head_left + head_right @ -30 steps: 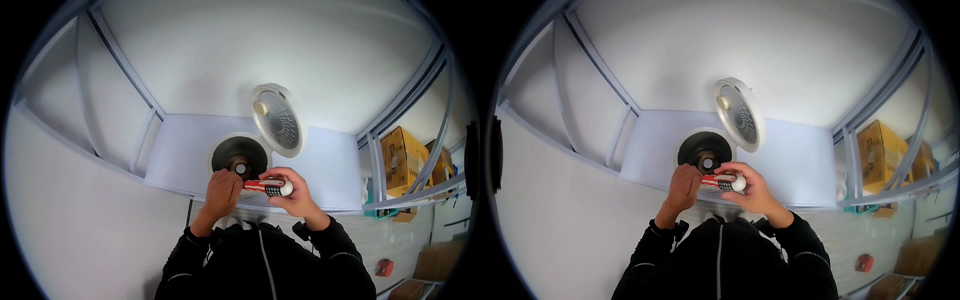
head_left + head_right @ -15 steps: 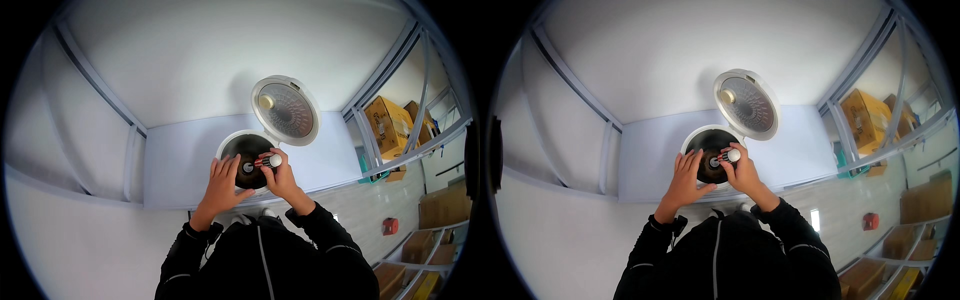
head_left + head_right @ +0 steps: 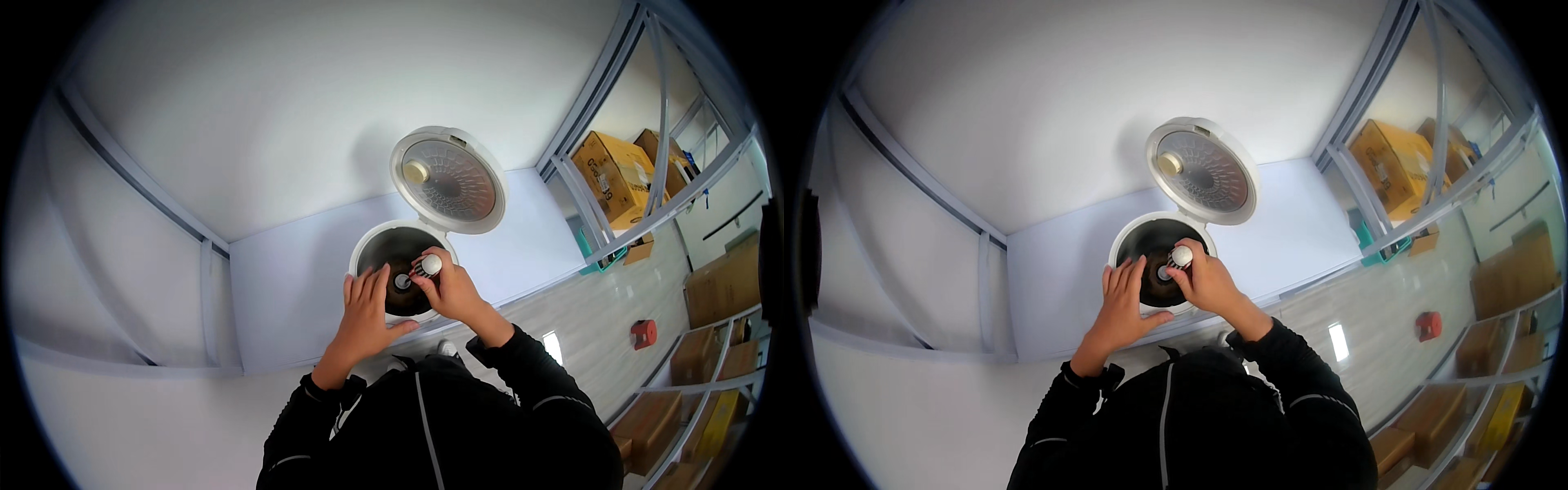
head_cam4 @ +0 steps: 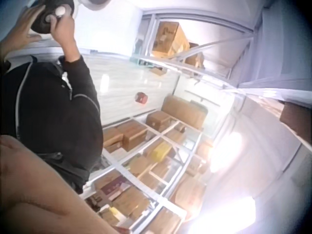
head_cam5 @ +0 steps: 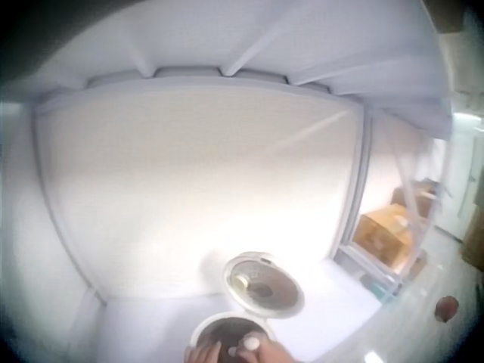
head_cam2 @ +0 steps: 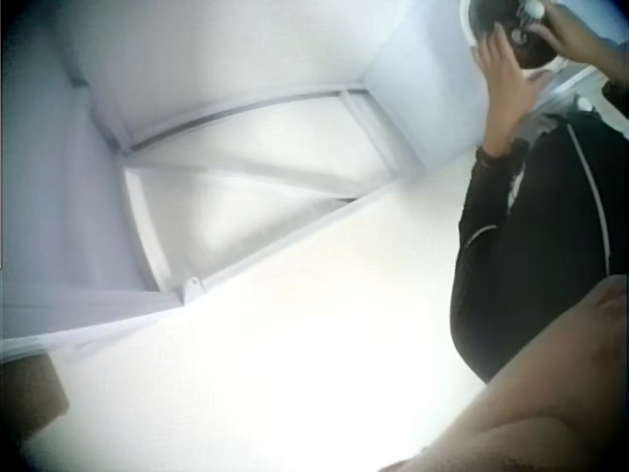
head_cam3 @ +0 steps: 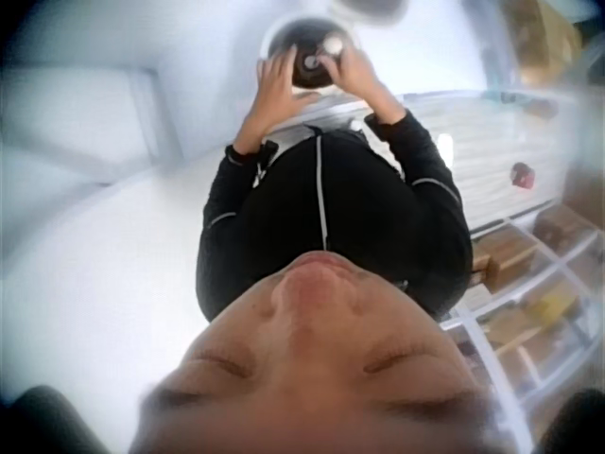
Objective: The person assembles a white cylindrical appliance on a workbench. They use a screwdriver to tighten screws on a circular base, attach a small cylindrical component, and secure a lid onto the main body. The person repeatedly handles the base and lid, tightening fasteners and aligning parts.
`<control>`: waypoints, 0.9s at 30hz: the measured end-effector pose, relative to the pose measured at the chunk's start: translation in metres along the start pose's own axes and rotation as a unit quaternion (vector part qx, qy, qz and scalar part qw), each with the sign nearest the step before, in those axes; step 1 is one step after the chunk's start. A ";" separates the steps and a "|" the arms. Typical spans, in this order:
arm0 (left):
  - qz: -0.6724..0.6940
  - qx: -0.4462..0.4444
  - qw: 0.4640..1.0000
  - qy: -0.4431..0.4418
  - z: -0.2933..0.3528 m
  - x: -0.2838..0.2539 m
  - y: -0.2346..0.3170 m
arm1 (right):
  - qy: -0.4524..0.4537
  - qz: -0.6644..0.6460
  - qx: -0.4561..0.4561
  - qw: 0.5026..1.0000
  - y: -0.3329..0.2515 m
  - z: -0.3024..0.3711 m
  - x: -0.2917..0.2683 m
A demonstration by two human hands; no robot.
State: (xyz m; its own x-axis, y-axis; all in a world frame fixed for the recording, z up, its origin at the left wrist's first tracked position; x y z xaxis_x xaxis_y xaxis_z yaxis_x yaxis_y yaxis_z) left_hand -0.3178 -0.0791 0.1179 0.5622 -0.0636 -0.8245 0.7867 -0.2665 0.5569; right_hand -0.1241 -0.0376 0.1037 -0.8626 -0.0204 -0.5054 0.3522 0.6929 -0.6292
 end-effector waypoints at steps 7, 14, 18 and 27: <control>0.007 -0.006 1.000 -0.006 -0.002 0.000 0.000 | -0.026 0.007 0.011 1.000 -0.003 -0.003 0.000; 0.043 0.009 0.999 0.026 -0.003 -0.002 -0.006 | 0.100 -0.086 0.004 0.991 -0.032 -0.011 -0.021; 0.068 0.007 0.997 0.047 -0.002 -0.001 -0.004 | 0.188 -0.057 -0.192 0.961 -0.080 -0.017 -0.072; 0.050 0.029 0.993 0.107 -0.008 0.011 -0.003 | 0.390 0.089 -0.218 0.890 -0.057 -0.036 -0.142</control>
State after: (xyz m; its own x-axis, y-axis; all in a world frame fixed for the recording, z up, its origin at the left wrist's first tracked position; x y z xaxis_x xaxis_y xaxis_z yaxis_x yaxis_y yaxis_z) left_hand -0.3119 -0.0711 0.1081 0.6836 0.1119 -0.7212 0.7111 -0.3247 0.6236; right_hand -0.0352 -0.0488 0.2324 -0.8569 0.5061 0.0980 0.4802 0.8528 -0.2053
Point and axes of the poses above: each hand's wrist, its own z-axis away from the middle knuckle, its own x-axis out of the palm, y = z × x, the point moved 5 cm from there along -z, towards the middle knuckle, and after that the axes turned 13 degrees about -x, right-handed, at the moved point
